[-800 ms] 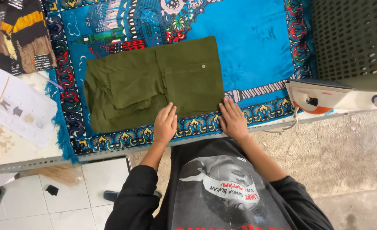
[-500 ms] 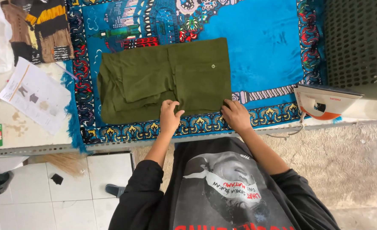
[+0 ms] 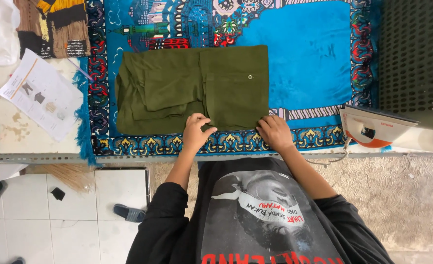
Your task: A person irons a green garment on a patterned mat using a steam iron and a spray bottle, then folds it into a neat square.
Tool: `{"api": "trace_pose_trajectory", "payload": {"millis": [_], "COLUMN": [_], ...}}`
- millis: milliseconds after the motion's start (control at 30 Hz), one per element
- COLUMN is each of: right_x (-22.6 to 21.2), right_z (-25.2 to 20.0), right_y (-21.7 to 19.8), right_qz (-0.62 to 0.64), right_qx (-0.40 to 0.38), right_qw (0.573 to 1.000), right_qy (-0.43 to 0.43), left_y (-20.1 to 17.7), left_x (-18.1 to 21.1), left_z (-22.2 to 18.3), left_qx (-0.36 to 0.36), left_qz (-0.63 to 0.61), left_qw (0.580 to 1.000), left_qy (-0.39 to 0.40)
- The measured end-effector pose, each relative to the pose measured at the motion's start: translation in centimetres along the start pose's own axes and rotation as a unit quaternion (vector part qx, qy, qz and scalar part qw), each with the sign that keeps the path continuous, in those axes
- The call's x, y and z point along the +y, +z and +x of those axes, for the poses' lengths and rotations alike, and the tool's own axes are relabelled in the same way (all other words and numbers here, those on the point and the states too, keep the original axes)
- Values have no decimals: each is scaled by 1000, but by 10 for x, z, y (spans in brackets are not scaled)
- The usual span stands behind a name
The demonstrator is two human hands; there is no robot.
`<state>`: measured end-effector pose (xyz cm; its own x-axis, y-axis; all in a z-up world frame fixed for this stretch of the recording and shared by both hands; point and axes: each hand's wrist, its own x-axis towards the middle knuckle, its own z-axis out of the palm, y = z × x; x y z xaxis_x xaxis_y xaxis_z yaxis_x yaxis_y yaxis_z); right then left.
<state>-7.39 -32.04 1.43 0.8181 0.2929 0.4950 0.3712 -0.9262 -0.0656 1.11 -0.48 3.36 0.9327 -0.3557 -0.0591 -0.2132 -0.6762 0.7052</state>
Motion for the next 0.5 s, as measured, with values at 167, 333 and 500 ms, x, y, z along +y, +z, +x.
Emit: {"api": "trace_pose_trajectory", "payload": {"millis": [167,333,500], "right_x": [4,7,8], "right_z": [-7,-17,-21], "right_y": [0,2,4], "right_qz": [9,-27,-28], "right_qx": [-18,-22,15], "right_qw": [1000,999,999], "right_qy": [-16,-40,-39], "left_y": [20,23,18], "left_x": [-38,-53,-27], "left_z": [4,-8,-13], "left_qx": [21,65,107], "left_qz": [-122,-215,-107], "left_qw": [989,971,988], "left_qy": [-80,-84,-43]}}
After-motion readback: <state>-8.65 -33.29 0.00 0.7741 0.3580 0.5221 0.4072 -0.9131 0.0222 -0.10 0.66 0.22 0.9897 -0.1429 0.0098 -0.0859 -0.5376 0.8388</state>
